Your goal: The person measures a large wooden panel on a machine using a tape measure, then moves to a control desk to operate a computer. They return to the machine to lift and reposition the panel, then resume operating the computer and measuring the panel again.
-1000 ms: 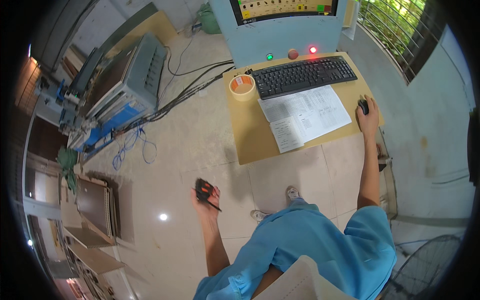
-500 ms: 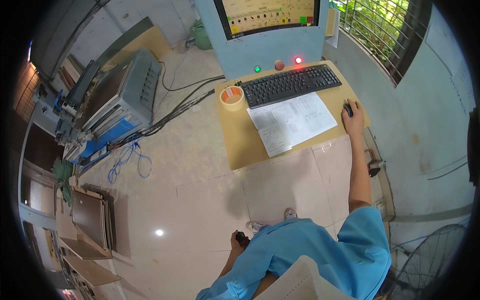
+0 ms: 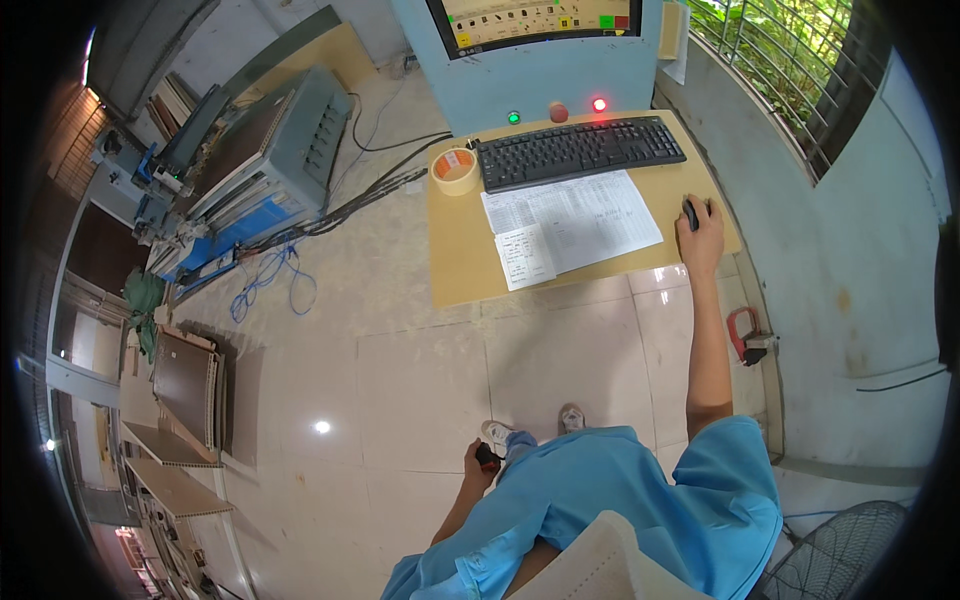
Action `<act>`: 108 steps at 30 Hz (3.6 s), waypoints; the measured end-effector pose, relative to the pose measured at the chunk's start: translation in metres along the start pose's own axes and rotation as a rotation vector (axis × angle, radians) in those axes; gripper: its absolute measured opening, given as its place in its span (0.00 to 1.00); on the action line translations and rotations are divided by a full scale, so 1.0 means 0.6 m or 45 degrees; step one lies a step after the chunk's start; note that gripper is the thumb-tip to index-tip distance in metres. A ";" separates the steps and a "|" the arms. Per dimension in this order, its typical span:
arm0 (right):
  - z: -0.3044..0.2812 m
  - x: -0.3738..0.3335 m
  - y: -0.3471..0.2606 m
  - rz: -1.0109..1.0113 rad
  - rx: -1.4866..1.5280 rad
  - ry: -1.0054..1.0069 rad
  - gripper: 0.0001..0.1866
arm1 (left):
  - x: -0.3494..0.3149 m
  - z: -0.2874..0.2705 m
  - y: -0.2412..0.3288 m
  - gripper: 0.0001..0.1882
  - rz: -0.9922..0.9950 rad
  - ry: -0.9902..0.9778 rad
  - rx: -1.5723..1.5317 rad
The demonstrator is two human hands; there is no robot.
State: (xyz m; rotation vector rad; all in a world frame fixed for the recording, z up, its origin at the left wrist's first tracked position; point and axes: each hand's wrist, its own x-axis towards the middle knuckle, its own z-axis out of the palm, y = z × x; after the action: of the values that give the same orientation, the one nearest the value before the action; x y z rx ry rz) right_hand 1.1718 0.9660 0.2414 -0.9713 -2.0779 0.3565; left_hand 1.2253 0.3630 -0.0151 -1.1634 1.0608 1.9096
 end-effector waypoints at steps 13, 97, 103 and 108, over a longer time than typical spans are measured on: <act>0.018 0.003 0.027 0.026 -0.007 -0.051 0.25 | -0.007 -0.053 -0.051 0.15 0.027 -0.131 0.101; 0.023 0.003 0.027 -0.058 0.013 0.001 0.24 | -0.028 -0.090 -0.083 0.27 0.117 0.168 0.065; 0.008 -0.002 0.005 -0.011 -0.056 -0.014 0.24 | -0.028 -0.083 -0.084 0.28 0.120 0.204 -0.030; 0.001 -0.002 -0.005 0.009 -0.070 -0.028 0.24 | -0.030 -0.088 -0.078 0.28 0.157 0.098 0.034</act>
State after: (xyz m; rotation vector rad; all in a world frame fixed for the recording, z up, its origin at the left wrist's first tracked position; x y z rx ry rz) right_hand 1.1705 0.9633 0.2422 -1.0110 -2.1142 0.3164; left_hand 1.2917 0.3359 -0.0271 -1.1899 1.2209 1.9515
